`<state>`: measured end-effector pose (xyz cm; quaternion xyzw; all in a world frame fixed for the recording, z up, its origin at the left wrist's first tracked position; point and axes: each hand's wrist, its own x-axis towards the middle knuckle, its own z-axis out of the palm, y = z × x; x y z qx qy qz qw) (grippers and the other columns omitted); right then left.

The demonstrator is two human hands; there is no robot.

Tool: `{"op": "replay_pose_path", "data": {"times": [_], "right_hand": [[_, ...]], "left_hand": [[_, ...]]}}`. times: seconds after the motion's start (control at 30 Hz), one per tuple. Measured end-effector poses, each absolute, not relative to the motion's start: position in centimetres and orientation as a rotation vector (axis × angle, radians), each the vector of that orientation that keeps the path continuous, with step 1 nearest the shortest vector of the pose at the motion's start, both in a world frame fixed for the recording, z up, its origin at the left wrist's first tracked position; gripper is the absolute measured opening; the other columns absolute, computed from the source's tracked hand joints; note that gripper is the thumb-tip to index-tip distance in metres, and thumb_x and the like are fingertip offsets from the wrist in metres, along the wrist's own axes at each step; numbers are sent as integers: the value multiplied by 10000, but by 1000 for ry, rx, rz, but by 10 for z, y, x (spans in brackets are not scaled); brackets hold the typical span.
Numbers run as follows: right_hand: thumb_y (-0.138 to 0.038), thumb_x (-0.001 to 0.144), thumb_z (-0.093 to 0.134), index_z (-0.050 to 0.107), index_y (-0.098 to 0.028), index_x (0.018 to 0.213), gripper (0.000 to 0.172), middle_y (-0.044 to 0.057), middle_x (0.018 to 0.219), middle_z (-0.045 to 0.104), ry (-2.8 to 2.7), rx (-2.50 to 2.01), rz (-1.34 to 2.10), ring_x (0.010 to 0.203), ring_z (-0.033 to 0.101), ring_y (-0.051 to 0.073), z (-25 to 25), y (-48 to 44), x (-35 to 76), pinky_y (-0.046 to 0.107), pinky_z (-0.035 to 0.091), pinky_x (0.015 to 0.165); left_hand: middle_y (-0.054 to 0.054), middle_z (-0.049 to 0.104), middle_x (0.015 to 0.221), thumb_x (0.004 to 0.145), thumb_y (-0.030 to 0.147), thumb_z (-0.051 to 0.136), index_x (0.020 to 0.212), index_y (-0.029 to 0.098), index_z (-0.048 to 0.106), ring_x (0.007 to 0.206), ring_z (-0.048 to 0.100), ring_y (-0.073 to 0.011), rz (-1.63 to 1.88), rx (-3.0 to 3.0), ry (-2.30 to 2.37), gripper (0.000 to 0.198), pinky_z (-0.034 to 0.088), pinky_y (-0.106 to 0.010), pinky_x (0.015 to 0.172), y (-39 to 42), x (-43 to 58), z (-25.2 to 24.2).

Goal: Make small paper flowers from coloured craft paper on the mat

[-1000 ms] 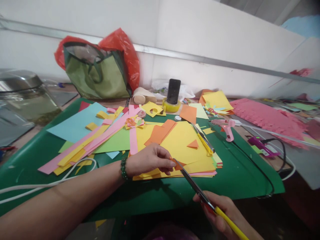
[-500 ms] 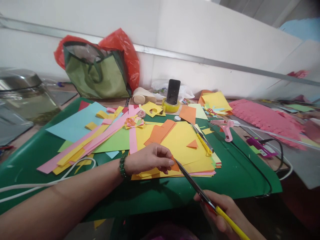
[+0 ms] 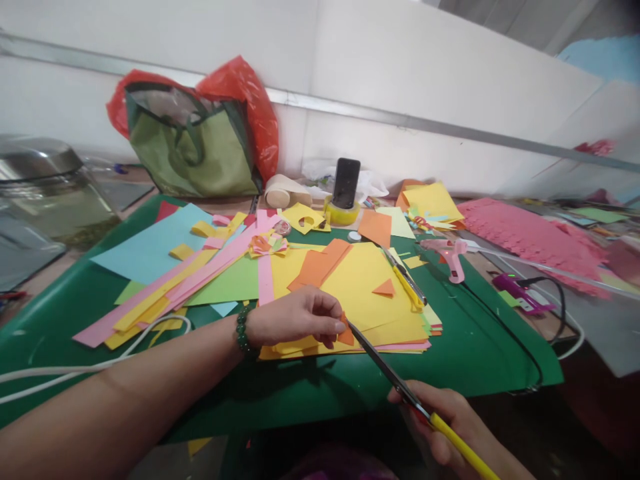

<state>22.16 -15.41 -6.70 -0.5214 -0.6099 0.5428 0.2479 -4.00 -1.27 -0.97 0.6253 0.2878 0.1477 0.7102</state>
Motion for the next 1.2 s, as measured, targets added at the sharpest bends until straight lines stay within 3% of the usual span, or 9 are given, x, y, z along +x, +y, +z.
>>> {"op": "replay_pose_path", "data": {"times": [0.5, 0.87, 1.2], "right_hand": [[-913, 550, 480, 638, -159, 1008, 896, -79, 538, 275, -1653, -1407, 1491, 497, 221, 78, -75, -156, 225, 248, 166, 466], [-907, 587, 462, 641, -166, 992, 863, -70, 544, 273, -1746, -1428, 1451, 514, 226, 89, -74, -155, 229, 261, 165, 490], [-901, 534, 512, 635, -165, 1001, 880, -80, 540, 278, -1694, -1446, 1479, 507, 217, 83, -81, -159, 231, 257, 167, 479]], "left_hand": [[44, 573, 627, 689, 377, 736, 678, 163, 570, 590, 588, -95, 239, 1443, 645, 272, 447, -212, 609, -11, -42, -5], [35, 587, 664, 681, 376, 753, 691, 148, 581, 601, 584, -91, 251, 1432, 627, 286, 453, -204, 600, -10, -42, -7], [23, 619, 651, 674, 395, 768, 684, 149, 603, 615, 590, -97, 241, 1453, 640, 297, 454, -204, 614, -8, -43, -8]]}}
